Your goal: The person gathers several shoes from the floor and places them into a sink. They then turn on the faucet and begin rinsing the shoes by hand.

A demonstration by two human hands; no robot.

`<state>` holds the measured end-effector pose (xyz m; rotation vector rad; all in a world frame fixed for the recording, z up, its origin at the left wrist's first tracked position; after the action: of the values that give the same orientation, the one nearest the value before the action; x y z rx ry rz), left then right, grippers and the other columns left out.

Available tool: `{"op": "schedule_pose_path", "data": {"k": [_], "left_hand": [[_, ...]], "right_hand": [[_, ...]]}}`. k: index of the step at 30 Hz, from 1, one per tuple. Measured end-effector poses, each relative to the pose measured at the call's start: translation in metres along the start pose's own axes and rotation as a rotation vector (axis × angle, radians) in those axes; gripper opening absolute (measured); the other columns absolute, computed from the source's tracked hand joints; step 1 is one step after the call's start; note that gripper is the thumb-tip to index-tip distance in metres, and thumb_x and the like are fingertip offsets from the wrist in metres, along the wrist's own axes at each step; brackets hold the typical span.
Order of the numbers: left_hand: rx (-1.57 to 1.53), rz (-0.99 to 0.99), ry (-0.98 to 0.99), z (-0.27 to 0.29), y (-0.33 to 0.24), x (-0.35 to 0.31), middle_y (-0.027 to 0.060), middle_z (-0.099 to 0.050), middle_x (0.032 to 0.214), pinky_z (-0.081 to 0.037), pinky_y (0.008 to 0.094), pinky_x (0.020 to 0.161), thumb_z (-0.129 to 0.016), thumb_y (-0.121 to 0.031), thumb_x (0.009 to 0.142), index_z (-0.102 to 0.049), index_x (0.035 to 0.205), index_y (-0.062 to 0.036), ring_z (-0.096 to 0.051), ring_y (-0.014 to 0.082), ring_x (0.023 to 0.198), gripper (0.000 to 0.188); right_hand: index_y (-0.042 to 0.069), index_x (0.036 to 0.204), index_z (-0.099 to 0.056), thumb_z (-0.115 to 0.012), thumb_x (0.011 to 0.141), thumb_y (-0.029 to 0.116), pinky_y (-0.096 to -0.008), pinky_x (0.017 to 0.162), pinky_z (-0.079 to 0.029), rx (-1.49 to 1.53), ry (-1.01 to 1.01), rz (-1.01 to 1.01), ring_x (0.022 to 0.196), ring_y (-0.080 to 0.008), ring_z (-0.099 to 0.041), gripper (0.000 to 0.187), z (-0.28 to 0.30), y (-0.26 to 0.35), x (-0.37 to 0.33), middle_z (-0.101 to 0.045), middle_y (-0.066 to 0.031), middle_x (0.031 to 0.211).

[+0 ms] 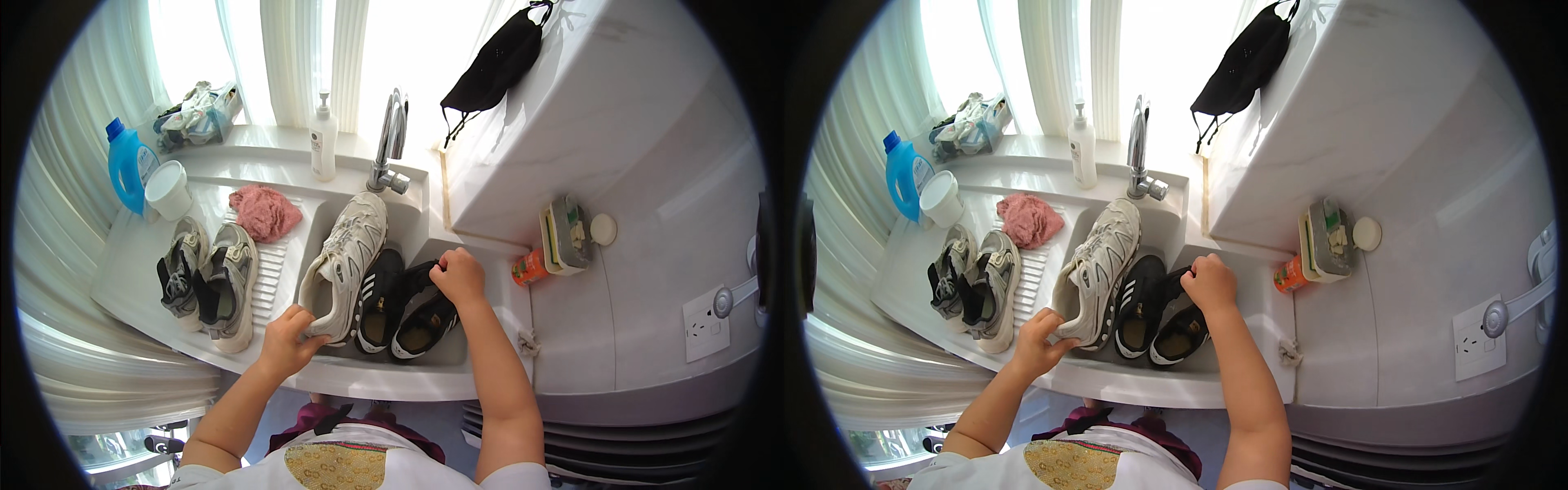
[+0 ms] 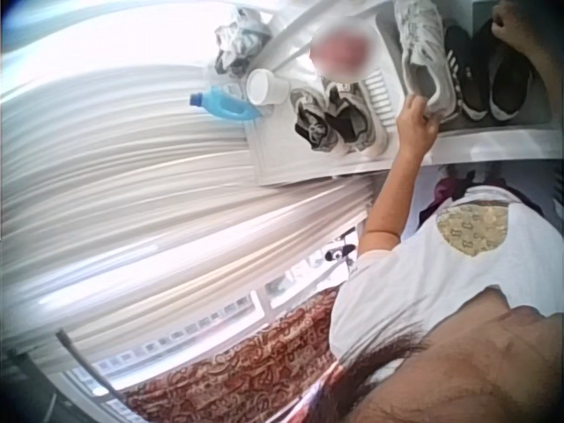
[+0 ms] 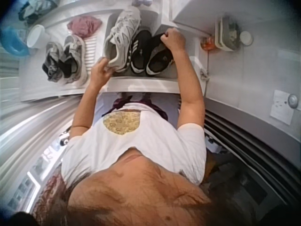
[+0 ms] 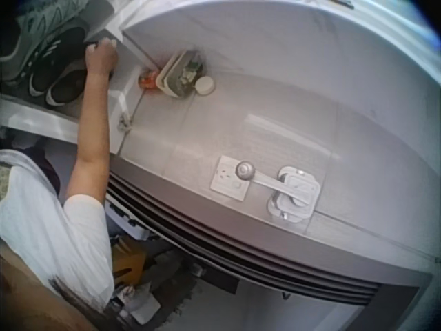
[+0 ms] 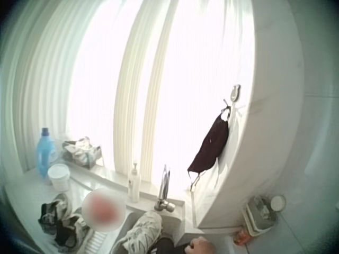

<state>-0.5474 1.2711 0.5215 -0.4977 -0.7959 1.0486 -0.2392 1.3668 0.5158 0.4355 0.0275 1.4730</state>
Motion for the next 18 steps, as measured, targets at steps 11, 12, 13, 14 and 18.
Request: {"op": "schedule_pose_path", "data": {"k": [11,12,13,14,18], "left_hand": [[-0.043,0.044,0.05,-0.011,0.0,-0.001,0.0109,-0.057,0.08,-0.045,0.0335,0.061,-0.08,-0.008,0.062,-0.057,0.082,-0.0012,-0.055,0.0295,0.069,0.032],[-0.058,0.054,0.052,-0.011,-0.002,-0.002,0.0109,-0.057,0.081,-0.045,0.0334,0.061,-0.08,-0.008,0.062,-0.057,0.082,-0.0012,-0.055,0.0295,0.069,0.032],[-0.071,0.068,0.051,-0.011,-0.002,-0.002,0.0109,-0.057,0.081,-0.045,0.0334,0.061,-0.08,-0.008,0.062,-0.057,0.082,-0.0012,-0.056,0.0294,0.07,0.032],[-0.079,0.07,0.052,-0.012,-0.002,-0.003,0.0109,-0.057,0.081,-0.045,0.0334,0.061,-0.08,-0.008,0.062,-0.057,0.082,-0.0012,-0.056,0.0294,0.07,0.032],[-0.081,0.067,0.065,-0.015,-0.002,-0.003,0.011,-0.057,0.08,-0.045,0.0335,0.061,-0.08,-0.008,0.062,-0.057,0.082,-0.0011,-0.056,0.0295,0.069,0.031]], "right_hand": [[0.011,0.079,-0.068,-0.068,0.074,0.021,-0.0406,0.064,-0.049,-0.003,0.037,0.077,0.074,-0.0295,-0.061,0.012,-0.021,-0.017,-0.019,-0.06,-0.0074,0.08],[0.011,0.079,-0.069,-0.07,0.073,0.023,-0.0407,0.066,-0.05,-0.042,0.128,0.092,0.075,-0.0293,-0.061,0.013,-0.036,-0.015,-0.028,-0.06,-0.0074,0.078],[0.012,0.079,-0.07,-0.069,0.074,0.023,-0.0408,0.068,-0.05,-0.081,0.263,0.156,0.077,-0.03,-0.062,0.013,-0.055,-0.009,-0.038,-0.062,-0.0084,0.079],[0.013,0.08,-0.071,-0.068,0.075,0.024,-0.0409,0.069,-0.051,-0.122,0.399,0.214,0.078,-0.0307,-0.063,0.013,-0.074,-0.004,-0.053,-0.064,-0.0095,0.079],[0.014,0.081,-0.073,-0.062,0.078,0.017,-0.0389,0.064,-0.053,-0.597,0.828,0.472,0.081,-0.0252,-0.068,0.011,-0.144,0.011,-0.118,-0.07,-0.0073,0.084]]}}
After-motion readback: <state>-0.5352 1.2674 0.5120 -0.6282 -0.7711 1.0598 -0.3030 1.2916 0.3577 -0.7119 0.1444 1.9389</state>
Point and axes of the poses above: each hand's wrist, its own x-axis towards the middle knuckle, its own z-axis out of the back of the hand, y = z × x, the point moved 8 cm from there along x, towards the middle knuckle
